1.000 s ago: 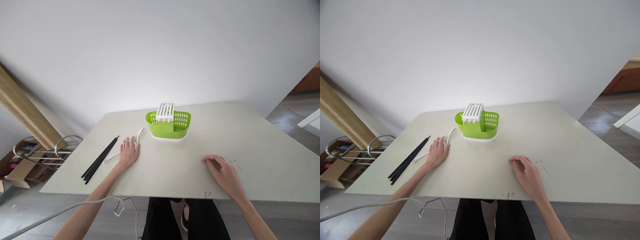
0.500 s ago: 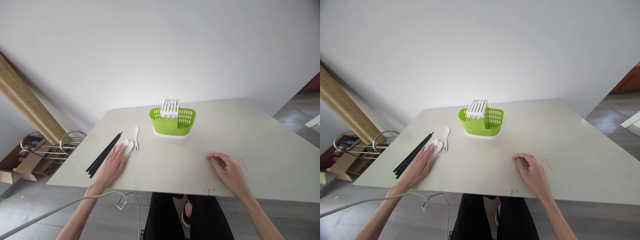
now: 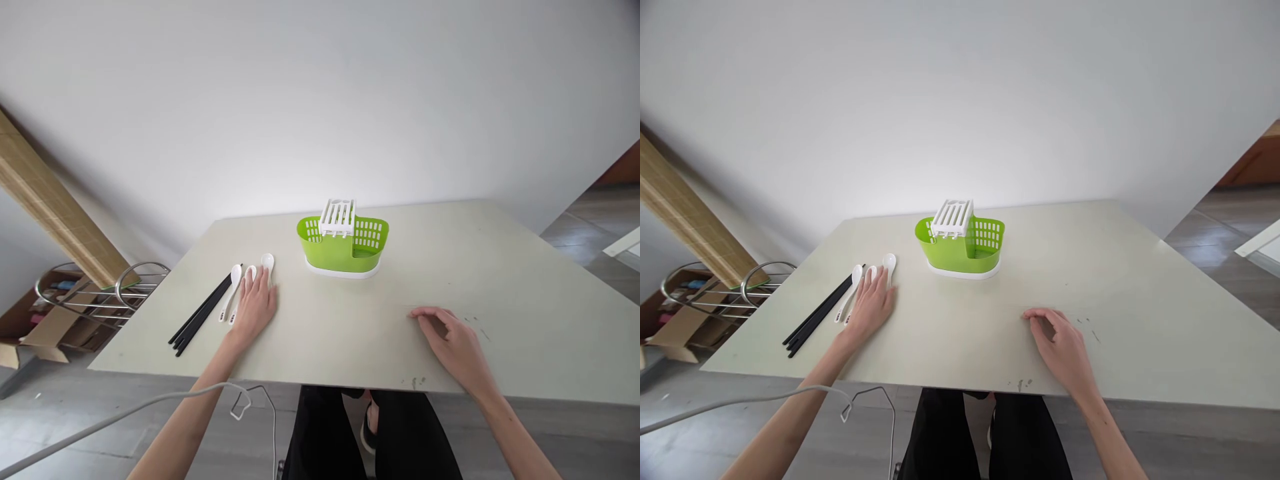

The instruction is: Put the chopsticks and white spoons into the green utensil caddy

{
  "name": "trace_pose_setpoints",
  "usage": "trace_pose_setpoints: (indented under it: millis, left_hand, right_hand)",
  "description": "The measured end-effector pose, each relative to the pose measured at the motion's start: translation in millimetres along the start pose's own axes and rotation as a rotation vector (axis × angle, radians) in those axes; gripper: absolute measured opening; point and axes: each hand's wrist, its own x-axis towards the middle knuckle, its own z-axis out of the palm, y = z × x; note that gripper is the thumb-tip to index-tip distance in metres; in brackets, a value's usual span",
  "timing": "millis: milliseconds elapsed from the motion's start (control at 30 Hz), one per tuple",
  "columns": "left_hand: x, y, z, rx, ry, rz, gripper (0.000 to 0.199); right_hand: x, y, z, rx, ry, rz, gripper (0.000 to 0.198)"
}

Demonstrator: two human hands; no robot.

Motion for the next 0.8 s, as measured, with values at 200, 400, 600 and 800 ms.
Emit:
trace_pose_setpoints:
  millis: [200, 400, 600, 800]
  left_hand:
    - [-20, -13, -6, 0.066, -0.110, 0.053, 0.061]
    - [-52, -40, -27, 0.076, -0.136, 0.039, 0.060]
    - [-27, 13, -54, -0.024, 0.074, 0.157, 0.071]
    - [66, 134, -87, -0.203, 0.308, 0.403, 0.066]
  right_hand:
    - [0, -3, -1, 0.029, -0.015, 0.007, 0.036]
    - [1, -2, -1, 0.029, 0.001, -0.002, 0.034]
    - [1, -3, -1, 0.047, -0.013, -0.011, 0.035]
    - [2, -8, -2, 0.049, -0.004, -0.012, 0.034]
